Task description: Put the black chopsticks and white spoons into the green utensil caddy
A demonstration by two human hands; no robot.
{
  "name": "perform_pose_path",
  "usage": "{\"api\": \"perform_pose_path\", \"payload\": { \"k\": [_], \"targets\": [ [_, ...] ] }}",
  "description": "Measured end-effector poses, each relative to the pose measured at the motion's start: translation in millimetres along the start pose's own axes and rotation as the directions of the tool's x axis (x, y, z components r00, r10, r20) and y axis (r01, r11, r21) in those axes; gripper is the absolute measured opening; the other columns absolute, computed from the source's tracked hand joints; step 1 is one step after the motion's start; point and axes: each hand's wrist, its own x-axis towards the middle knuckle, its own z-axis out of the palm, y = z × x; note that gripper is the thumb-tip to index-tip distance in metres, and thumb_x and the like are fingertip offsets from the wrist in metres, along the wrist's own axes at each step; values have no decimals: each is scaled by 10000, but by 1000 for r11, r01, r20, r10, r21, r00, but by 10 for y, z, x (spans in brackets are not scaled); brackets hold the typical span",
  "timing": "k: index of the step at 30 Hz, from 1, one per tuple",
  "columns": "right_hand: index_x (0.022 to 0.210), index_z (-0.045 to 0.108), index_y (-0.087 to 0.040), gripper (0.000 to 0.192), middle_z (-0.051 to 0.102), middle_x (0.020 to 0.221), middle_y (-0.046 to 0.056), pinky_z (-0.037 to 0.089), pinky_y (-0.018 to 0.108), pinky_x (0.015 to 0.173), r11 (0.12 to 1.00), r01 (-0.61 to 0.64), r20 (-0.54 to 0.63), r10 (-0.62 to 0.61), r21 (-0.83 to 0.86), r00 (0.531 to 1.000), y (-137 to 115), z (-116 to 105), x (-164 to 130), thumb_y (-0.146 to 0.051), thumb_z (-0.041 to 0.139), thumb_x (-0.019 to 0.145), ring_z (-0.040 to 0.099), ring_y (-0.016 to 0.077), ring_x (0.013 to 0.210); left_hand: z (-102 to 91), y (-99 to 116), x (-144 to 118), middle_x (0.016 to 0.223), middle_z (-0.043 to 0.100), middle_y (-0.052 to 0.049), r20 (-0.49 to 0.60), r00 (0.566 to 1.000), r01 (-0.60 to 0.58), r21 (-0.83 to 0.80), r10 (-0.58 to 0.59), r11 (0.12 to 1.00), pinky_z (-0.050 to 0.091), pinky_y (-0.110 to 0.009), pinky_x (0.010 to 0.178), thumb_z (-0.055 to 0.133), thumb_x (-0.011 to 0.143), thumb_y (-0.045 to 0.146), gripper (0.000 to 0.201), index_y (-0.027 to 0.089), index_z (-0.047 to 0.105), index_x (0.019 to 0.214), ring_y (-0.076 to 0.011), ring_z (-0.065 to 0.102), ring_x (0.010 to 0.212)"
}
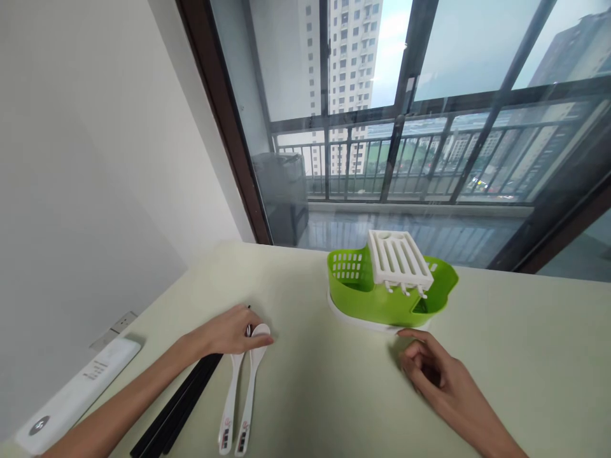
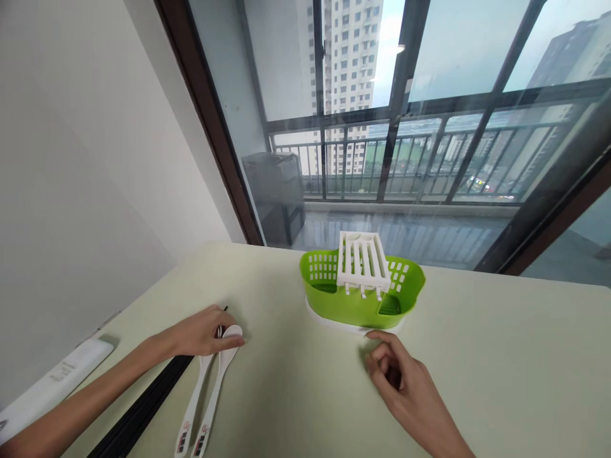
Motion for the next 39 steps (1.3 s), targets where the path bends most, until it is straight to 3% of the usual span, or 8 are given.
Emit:
{"api": "perform_pose_path", "payload": {
  "k": [11,18,31,39],
  "targets": [
    [1208,510,-242,339,536,749,-36,433,255,584,1000,13,4,-13,17,1000,-54,32,21,-481,507,967,521,147,638,24,19,49,480,342,49,-58,994,-85,109,92,990,196,-297,521,604,885,467,511,204,358,523,-109,314,460],
    [1206,508,-252,338,546,764,-36,426,250,579,1000,5,18,-5,-7,1000,-84,21,18,-493,489,970,518,147,649,67,7,11,636,548,-4,-92,989,-103,169,120,980,255,-305,559,554,930,492,420,208,503,625,-155,495,553],
    [1187,531,-245,327,554,740,-40,431,250,577,1000,22,-2,-22,-7,1000,-75,13,14,-473,525,953,528,146,631,110,-63,-107,882,651,-34,-139,978,-113,273,156,955,323,-308,600,491,982,524,362,212,668,934,-178,593,675],
    [1188,542,-236,328,543,738,-33,433,257,569,1000,16,-5,-16,3,1000,-85,24,22,-471,517,960,520,146,622,68,-93,-98,850,656,-33,-182,972,-101,248,149,964,345,-295,593,522,952,561,378,215,662,896,-172,596,659]
  ]
}}
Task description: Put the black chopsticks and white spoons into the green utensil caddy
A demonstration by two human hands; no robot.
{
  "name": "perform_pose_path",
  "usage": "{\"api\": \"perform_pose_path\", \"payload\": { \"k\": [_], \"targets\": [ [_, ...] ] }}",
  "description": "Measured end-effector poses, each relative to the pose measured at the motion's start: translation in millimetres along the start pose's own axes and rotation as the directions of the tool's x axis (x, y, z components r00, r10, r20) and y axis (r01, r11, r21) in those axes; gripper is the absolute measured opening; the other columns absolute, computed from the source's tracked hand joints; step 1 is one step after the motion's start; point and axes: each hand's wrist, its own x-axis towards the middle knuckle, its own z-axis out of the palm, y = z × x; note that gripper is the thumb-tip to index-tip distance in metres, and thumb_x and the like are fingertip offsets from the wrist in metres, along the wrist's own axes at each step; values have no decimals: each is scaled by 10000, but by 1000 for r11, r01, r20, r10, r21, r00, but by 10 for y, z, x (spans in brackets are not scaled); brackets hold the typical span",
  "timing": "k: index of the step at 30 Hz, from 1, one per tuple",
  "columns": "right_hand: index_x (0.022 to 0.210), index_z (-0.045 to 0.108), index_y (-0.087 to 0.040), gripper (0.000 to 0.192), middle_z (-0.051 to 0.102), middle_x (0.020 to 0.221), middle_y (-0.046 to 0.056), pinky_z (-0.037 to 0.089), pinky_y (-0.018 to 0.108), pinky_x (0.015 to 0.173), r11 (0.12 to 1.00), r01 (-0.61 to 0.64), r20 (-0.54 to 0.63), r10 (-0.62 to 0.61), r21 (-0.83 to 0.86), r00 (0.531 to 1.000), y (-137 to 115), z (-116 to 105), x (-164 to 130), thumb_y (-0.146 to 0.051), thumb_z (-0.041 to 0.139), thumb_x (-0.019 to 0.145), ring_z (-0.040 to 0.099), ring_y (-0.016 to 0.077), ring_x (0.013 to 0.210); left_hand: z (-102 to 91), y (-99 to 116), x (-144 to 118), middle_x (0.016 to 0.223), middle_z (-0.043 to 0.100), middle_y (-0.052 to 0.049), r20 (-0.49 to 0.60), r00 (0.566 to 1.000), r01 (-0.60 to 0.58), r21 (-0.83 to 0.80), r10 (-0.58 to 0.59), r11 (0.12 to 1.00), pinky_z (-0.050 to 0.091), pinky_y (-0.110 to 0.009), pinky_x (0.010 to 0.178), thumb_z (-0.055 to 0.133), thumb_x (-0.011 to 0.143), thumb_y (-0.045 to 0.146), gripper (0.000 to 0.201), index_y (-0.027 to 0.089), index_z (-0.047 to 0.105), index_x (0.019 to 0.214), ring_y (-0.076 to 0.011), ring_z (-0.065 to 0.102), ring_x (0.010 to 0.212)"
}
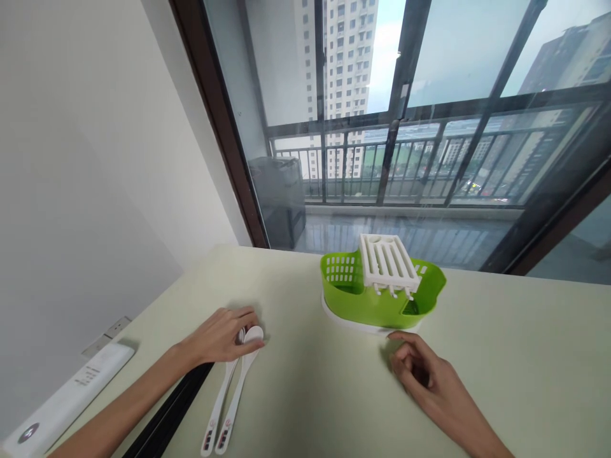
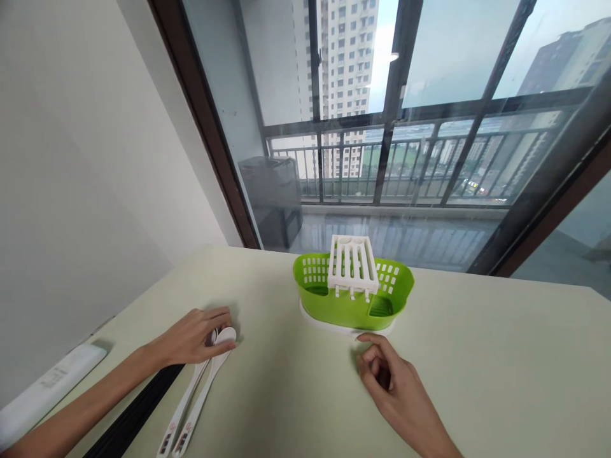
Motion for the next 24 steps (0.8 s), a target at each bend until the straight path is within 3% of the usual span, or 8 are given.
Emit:
{"api": "perform_pose_path", "payload": {
  "k": [4,7,14,16,20,24],
  "targets": [
    [1184,541,-245,330,555,743,-35,426,249,565,1000,-10,3,10,-15,1000,-10,-15,-5,-476,525,949,532,148,642,-27,18,-29,943,677,-50,-34,999,20,18,-19,1000,430,-305,704,540,944,572,376,214,646,984,-204,629,781],
    [1194,537,-252,337,556,742,-38,430,248,572,1000,-14,8,14,-20,1000,11,-27,-11,-481,530,948,533,148,645,-83,36,-64,1150,671,-82,-164,986,44,3,-43,999,463,-358,904,548,962,527,348,220,624,1109,-256,630,1030],
    [1199,554,-241,358,566,740,-29,451,264,596,1000,-6,-12,6,-15,1000,54,-28,-19,-484,557,935,534,152,631,-265,241,6,1279,620,-83,-441,878,135,-145,-186,980,452,-428,1048,470,1023,393,266,253,526,1241,-263,565,1206],
    [1189,559,-242,357,571,738,-30,449,263,590,1000,-6,-12,6,-21,1000,46,-27,-17,-491,558,933,536,151,628,-318,411,137,1293,609,-88,-522,835,95,-173,-173,980,460,-434,1053,481,1024,362,254,259,513,1254,-255,563,1219],
    [1184,556,-247,348,570,737,-32,443,258,569,1000,-1,-11,1,-15,1000,38,-20,-10,-499,544,944,534,149,620,-463,925,565,1300,619,-103,-691,723,-103,-127,-14,987,455,-466,1084,552,992,301,251,257,509,1236,-259,559,1260],
    [1177,566,-239,349,563,729,-28,443,257,561,1000,1,-10,-1,0,1000,34,-3,5,-499,538,946,536,151,614,-579,1544,1057,1399,580,-139,-715,689,-256,-82,122,963,387,-503,1164,558,982,319,353,225,479,1312,-279,483,1371]
  ]
}}
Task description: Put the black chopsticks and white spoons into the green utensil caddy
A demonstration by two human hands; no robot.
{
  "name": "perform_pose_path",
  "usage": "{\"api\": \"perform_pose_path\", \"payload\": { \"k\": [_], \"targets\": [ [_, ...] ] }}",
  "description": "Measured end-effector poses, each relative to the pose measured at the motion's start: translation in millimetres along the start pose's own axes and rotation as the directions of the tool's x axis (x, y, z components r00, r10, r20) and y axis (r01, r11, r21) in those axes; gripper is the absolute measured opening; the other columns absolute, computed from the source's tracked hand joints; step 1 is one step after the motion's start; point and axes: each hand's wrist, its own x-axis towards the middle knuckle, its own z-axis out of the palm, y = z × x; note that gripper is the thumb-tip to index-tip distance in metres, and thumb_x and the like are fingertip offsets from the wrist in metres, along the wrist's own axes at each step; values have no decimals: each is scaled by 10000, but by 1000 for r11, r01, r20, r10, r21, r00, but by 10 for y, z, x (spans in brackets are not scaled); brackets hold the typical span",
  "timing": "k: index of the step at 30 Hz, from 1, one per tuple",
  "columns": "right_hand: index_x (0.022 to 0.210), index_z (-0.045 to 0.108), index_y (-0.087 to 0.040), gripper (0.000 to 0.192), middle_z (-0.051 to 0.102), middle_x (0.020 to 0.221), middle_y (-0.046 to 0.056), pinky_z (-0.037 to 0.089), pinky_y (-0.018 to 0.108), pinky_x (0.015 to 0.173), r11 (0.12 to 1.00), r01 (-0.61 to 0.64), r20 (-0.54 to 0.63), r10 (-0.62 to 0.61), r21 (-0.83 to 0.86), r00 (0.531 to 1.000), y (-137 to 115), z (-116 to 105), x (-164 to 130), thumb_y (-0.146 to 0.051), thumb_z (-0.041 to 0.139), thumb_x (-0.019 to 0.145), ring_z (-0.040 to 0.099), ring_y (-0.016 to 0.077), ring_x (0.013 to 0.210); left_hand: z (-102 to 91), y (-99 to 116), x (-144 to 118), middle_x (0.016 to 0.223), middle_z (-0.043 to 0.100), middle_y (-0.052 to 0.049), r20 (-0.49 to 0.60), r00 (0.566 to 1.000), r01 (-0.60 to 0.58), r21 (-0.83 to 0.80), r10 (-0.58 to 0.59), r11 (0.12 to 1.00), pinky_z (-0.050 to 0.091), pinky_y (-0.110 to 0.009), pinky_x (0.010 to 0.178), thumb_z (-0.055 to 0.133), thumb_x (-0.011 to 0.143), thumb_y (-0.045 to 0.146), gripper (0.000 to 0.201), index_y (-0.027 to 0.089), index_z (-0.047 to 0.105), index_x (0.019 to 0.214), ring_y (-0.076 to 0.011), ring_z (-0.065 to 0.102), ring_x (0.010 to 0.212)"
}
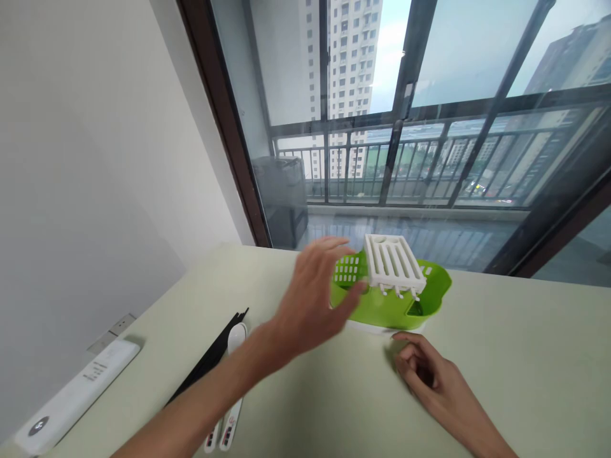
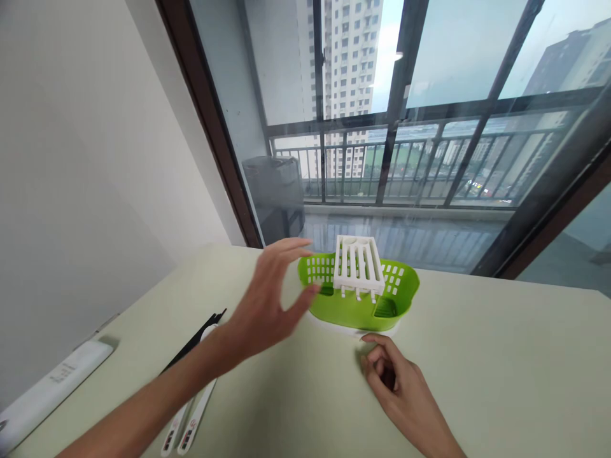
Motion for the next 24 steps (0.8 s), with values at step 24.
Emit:
{"api": "perform_pose_path", "payload": {
  "k": [24],
  "targets": [
    [1211,516,-263,327,555,758,-33,427,249,556,1000,-15,24,15,-24,1000,-30,0,-16,-490,488,978,524,146,631,-45,-985,-126,1255,737,-56,-68,997,30,115,-22,993,483,-467,1111,662,855,244,291,249,685,1146,-235,628,1264]
  ]
}}
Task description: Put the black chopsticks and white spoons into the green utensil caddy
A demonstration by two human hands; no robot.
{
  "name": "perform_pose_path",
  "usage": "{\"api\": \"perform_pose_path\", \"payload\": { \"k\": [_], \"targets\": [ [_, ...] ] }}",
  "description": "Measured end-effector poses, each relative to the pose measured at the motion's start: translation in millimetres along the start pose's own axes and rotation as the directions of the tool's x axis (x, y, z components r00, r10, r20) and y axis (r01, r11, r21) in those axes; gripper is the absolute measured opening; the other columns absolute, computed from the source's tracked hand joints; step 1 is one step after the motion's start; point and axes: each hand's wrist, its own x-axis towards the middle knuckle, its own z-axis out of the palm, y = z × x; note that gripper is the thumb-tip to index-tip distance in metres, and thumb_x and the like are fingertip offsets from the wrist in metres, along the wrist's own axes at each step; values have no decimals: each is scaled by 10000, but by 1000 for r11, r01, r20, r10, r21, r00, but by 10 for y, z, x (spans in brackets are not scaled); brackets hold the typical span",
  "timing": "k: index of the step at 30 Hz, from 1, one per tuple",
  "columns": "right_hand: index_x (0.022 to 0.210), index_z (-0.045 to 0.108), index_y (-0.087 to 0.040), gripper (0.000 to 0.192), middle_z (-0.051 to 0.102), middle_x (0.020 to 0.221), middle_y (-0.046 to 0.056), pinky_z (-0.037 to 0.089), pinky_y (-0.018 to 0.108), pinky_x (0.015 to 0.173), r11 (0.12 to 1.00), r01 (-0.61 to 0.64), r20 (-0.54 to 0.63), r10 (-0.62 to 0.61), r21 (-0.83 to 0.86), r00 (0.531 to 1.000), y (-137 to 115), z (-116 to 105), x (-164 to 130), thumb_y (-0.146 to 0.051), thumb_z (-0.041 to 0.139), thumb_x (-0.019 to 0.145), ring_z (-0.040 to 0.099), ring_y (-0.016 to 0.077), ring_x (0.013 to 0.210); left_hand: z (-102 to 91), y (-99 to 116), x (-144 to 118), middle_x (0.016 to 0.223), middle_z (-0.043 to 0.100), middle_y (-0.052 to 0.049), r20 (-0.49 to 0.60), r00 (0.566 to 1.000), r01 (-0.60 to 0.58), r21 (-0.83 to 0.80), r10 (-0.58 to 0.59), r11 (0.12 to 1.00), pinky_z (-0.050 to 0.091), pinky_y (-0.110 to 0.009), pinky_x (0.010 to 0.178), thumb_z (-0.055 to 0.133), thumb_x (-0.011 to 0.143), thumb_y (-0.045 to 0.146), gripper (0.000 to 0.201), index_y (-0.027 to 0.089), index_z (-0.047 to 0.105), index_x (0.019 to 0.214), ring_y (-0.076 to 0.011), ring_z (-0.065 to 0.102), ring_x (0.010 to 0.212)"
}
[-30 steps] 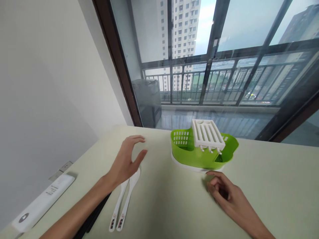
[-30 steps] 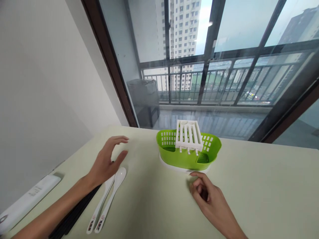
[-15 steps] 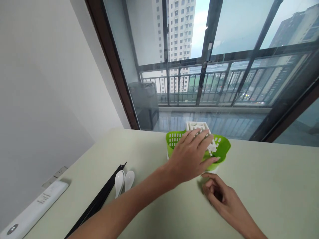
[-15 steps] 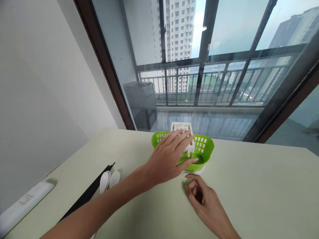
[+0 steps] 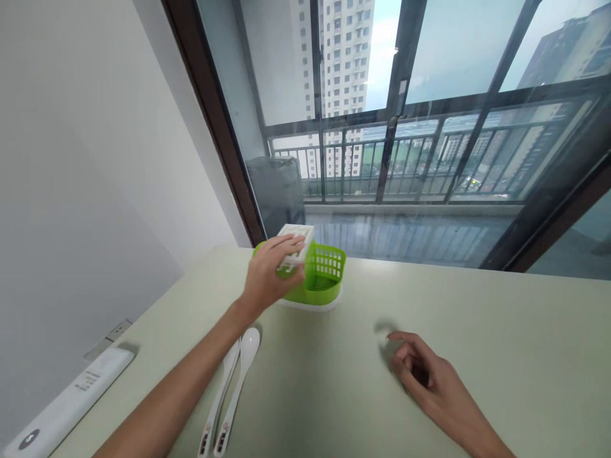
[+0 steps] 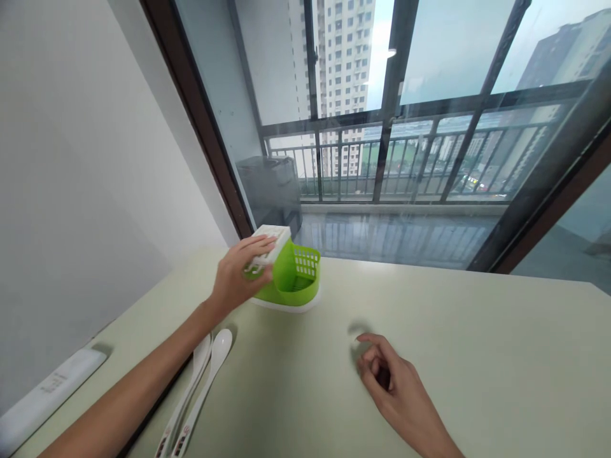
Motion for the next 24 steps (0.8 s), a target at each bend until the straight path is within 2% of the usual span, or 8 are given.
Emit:
{"api": "perform_pose_path", "payload": {
  "k": [6,10,15,18,21,22,23,24],
  "targets": [
    [1218,500,-271,314,552,767,-28,427,256,561,1000,2,28,-1,-15,1000,36,-2,1,-486,467,993,529,151,640,-320,-356,-163,1152,778,-42,-92,985,144,-14,-145,989,511,-466,1085,663,887,297,145,237,730,1000,-229,674,1193],
    [1224,502,-269,322,571,797,-17,435,257,568,1000,1,38,0,-26,999,74,-14,1,-490,472,993,544,153,659,-460,-433,-228,1115,788,-43,-112,977,178,-47,-182,983,520,-457,1074,662,900,306,136,227,749,967,-228,692,1160],
    [1226,498,-265,325,546,772,-29,431,260,579,999,17,42,-16,-28,999,103,-17,12,-491,465,996,528,152,651,-610,-443,-251,1129,784,-43,-67,983,167,-24,-168,986,485,-447,1095,672,905,309,162,228,755,1018,-226,685,1165],
    [1223,499,-265,321,538,768,-35,428,259,589,1000,14,36,-13,-20,999,104,-10,20,-488,466,995,523,149,651,-656,-272,-277,1094,782,-43,-158,968,207,68,-194,976,456,-450,1090,676,907,305,144,233,738,1015,-228,678,1138],
    [1210,510,-264,322,544,768,-36,420,254,577,1000,7,32,-6,-26,999,102,-6,22,-490,480,983,524,147,647,-584,108,-429,1017,757,-55,-306,931,230,72,-198,971,478,-412,1007,668,905,278,91,215,687,967,-216,664,1036],
    [1206,516,-263,323,547,767,-36,418,251,570,1000,5,31,-4,-29,1000,99,-7,22,-491,485,978,524,147,645,-525,272,-517,963,740,-50,-291,933,231,34,-211,972,499,-375,938,657,906,272,74,210,667,947,-201,661,955],
    [1199,524,-262,323,550,767,-36,416,249,563,999,4,28,-3,-33,1000,94,-8,21,-492,488,974,525,147,644,-450,446,-621,881,712,-34,-219,944,243,-43,-246,969,512,-320,829,623,923,260,58,208,646,921,-175,648,846],
    [1189,533,-261,322,553,767,-35,416,246,559,999,3,26,-2,-35,1000,86,-11,20,-493,492,969,527,147,643,-363,621,-734,782,670,-8,-82,954,275,-145,-289,950,495,-268,711,575,948,256,98,208,618,873,-144,611,724]
  ]
}}
